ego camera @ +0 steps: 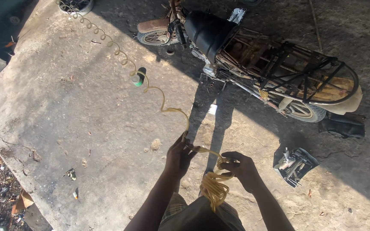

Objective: Untangling and organizing a coiled air hose and inspecting an air nozzle tool in a workshop.

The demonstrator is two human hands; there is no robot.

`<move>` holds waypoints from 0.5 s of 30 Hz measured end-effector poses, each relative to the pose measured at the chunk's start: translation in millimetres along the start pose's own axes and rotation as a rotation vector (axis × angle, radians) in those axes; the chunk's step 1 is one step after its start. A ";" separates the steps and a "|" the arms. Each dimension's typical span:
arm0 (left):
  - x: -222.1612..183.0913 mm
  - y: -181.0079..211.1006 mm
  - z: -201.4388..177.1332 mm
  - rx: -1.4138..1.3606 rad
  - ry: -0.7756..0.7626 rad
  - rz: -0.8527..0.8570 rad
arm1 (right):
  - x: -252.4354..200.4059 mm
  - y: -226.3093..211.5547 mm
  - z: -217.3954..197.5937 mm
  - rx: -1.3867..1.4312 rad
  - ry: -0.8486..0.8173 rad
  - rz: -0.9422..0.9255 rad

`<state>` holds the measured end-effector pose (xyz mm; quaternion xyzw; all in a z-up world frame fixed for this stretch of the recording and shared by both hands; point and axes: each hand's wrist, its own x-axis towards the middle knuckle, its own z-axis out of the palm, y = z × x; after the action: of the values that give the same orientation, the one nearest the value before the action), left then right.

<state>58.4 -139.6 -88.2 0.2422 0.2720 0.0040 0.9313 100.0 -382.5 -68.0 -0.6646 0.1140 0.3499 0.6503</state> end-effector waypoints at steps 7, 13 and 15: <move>-12.0 66.5 -77.6 -0.395 -0.087 0.270 | 30.7 68.4 -79.3 -0.207 0.204 -0.111; -51.4 69.7 -127.1 -0.227 0.148 0.346 | 35.6 119.2 -157.1 0.204 0.407 -0.176; -63.2 65.6 -137.8 -0.146 0.236 0.472 | 28.4 133.0 -194.4 0.045 0.414 -0.346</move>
<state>-57.4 -28.6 -127.7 0.2288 0.3138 0.2689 0.8814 101.6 -574.4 -207.4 -0.7168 0.1369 0.0875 0.6781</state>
